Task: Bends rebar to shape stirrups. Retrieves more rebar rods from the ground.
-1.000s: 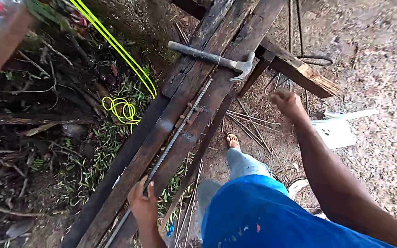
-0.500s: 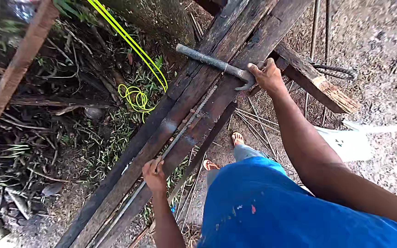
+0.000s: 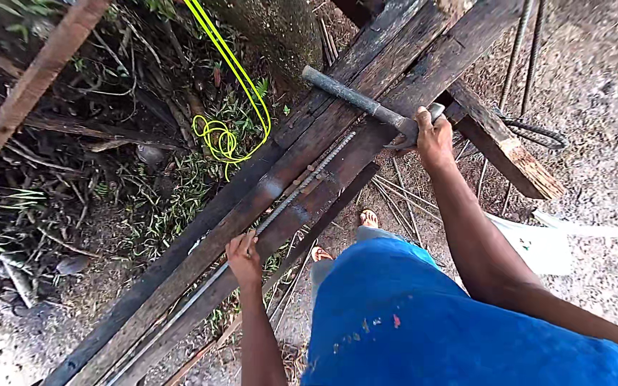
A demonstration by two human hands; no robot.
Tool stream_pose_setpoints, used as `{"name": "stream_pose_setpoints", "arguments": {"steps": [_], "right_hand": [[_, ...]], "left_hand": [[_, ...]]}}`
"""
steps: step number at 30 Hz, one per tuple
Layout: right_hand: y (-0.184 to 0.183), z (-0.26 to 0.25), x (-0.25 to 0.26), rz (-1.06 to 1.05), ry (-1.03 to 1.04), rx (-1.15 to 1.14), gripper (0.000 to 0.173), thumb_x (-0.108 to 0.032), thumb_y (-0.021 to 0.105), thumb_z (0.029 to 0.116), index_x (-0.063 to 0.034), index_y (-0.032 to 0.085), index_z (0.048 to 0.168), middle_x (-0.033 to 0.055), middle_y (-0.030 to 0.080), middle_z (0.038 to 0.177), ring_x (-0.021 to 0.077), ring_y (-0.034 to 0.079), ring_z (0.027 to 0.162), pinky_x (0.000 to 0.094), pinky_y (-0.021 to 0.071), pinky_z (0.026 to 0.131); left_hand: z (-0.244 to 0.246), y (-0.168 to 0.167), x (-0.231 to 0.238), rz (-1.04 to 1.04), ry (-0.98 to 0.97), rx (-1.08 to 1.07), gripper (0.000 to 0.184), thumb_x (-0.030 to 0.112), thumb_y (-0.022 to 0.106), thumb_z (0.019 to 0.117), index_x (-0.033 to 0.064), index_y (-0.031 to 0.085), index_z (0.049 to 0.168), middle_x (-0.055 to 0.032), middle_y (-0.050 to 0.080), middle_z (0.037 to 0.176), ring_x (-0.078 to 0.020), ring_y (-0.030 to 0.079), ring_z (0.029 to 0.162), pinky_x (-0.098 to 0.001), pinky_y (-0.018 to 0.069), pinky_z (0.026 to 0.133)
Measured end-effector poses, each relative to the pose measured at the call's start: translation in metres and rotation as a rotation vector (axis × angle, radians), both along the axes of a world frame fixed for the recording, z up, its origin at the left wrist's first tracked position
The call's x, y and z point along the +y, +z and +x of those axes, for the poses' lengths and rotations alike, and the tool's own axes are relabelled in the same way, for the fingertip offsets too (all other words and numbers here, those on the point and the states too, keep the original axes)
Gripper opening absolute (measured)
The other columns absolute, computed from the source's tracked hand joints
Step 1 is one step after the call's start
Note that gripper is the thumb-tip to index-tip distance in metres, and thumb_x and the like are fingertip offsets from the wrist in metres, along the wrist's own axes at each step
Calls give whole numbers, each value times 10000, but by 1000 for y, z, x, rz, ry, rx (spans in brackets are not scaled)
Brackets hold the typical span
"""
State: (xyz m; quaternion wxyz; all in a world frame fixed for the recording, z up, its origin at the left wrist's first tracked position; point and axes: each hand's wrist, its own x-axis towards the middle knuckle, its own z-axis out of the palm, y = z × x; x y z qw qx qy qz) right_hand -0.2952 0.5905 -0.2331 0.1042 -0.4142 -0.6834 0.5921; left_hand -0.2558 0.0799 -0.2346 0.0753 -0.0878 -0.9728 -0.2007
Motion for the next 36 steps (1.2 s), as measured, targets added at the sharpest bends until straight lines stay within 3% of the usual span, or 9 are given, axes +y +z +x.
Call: {"name": "stream_pose_setpoints", "arguments": {"steps": [3, 8, 10, 13, 15, 18, 22, 28, 36], "right_hand": [[0, 5, 12, 174, -6, 168, 489, -437, 510, 1063, -21, 537, 1318, 115, 673, 1071, 181, 699, 948, 426, 584, 902], [38, 13, 48, 272, -70, 443, 433, -326, 519, 1072, 27, 482, 1320, 118, 656, 1055, 197, 702, 919, 429, 607, 873], [60, 25, 67, 224, -105, 630, 381, -262, 508, 1083, 33, 441, 1314, 121, 650, 1015, 256, 721, 869, 498, 635, 834], [86, 36, 96, -96, -246, 830, 200, -189, 469, 1089, -63, 425, 1238, 106, 631, 946, 292, 707, 813, 516, 638, 775], [88, 42, 113, -265, -368, 753, 201, -318, 499, 1094, -119, 489, 1128, 61, 600, 868, 221, 653, 735, 436, 605, 701], [72, 53, 122, -243, -595, 571, 291, -429, 600, 1033, -152, 529, 974, 2, 557, 705, 147, 575, 544, 350, 562, 534], [55, 73, 119, -156, -576, 502, 287, -450, 633, 1004, -190, 513, 986, -31, 532, 751, 127, 575, 621, 360, 557, 612], [61, 63, 132, -52, -598, 558, 243, -356, 682, 1001, -153, 547, 1005, -25, 540, 713, 129, 584, 606, 364, 578, 648], [70, 54, 156, 75, -502, 621, 210, -290, 701, 995, -160, 551, 929, -50, 527, 636, 102, 554, 519, 319, 563, 581]], "left_hand": [[0, -1, -2, 4, 10, -32, 220, 115, 617, 997, 64, 785, 1130, -200, 719, 1100, -377, 653, 1081, -508, 490, 1003], [-2, -4, -7, 9, 2, -57, 228, 140, 611, 1007, 83, 783, 1144, -188, 719, 1122, -372, 653, 1092, -509, 488, 1008], [-1, -6, -9, 15, -5, -62, 237, 141, 599, 1014, 90, 780, 1159, -187, 718, 1131, -370, 650, 1101, -509, 485, 1014], [1, -5, -7, 40, -13, -51, 249, 150, 586, 1022, 91, 776, 1171, -191, 716, 1140, -375, 645, 1115, -518, 480, 1023], [4, -7, -6, 51, -6, -33, 253, 157, 582, 1026, 83, 774, 1175, -201, 711, 1139, -382, 642, 1124, -523, 475, 1031], [5, -14, -3, 68, 14, 35, 258, 157, 574, 1027, 62, 774, 1159, -221, 706, 1116, -397, 637, 1111, -524, 458, 1035], [7, -17, 0, 62, 20, 63, 267, 160, 557, 1035, 60, 770, 1162, -218, 702, 1114, -399, 631, 1096, -519, 455, 1029], [3, -14, 13, 78, 16, 74, 246, 152, 584, 1022, 57, 779, 1138, -216, 704, 1093, -395, 634, 1078, -507, 466, 1008], [-3, -13, 25, 85, -19, 56, 248, 139, 574, 1027, 48, 776, 1138, -212, 707, 1097, -386, 640, 1075, -496, 471, 1007]]}}
